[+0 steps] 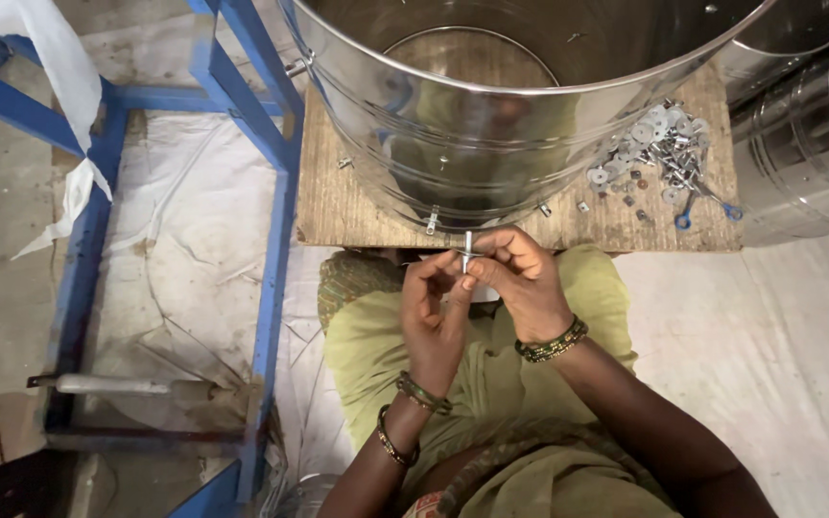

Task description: The person sits on the floor and assembles a large metal container by inserting bolts through pre-drilled holes and securing them with washers and nuts. They repeatedly pick up hardware from a wooden board, align the components, and tighten them by hand.

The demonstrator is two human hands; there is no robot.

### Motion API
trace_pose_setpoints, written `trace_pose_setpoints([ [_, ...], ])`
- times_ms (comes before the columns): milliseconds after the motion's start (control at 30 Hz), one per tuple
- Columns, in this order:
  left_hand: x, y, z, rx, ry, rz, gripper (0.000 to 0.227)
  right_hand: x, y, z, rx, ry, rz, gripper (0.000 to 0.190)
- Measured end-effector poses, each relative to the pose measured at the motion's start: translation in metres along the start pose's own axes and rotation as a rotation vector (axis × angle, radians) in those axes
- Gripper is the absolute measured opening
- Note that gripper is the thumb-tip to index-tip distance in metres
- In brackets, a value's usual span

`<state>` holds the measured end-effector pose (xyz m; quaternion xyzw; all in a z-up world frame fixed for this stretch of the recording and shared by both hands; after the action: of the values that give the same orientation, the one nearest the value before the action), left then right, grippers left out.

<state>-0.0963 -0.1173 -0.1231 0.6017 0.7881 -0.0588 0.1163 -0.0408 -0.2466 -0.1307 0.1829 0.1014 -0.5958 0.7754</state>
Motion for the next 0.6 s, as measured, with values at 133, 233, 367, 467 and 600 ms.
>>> trace_pose_setpoints([
  [133, 0.001, 0.006, 0.005, -0.021, -0.062, -0.004, 0.028, 0.007, -0.002, -0.007, 0.020, -0.054, -0.062, 0.018],
  [233, 0.004, 0.009, 0.014, 0.068, -0.081, -0.035, 0.025, 0.000, -0.002, 0.001, 0.066, -0.178, -0.027, 0.018],
  [367, 0.005, 0.013, 0.018, 0.132, -0.161, -0.039, 0.021, -0.015, 0.003, 0.015, 0.170, -0.233, 0.037, 0.016],
  [467, 0.005, 0.017, 0.013, 0.163, -0.198, -0.037, 0.021, -0.020, 0.005, 0.023, 0.199, -0.319, 0.065, 0.018],
  [600, 0.006, 0.033, 0.008, 0.183, -0.259, -0.064, 0.020, -0.017, 0.010, 0.023, 0.118, -0.215, 0.032, 0.032],
])
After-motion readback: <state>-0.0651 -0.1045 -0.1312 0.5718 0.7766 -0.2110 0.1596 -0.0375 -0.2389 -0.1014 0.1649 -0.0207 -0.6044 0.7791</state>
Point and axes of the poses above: each hand's wrist, its own y-axis towards the middle knuckle, its own x-axis out of the back of the hand, z = x × y, the point moved 8 cm from there along y, towards the middle knuckle, and after that the axes turned 8 degrees about x, right-handed, at the moved point
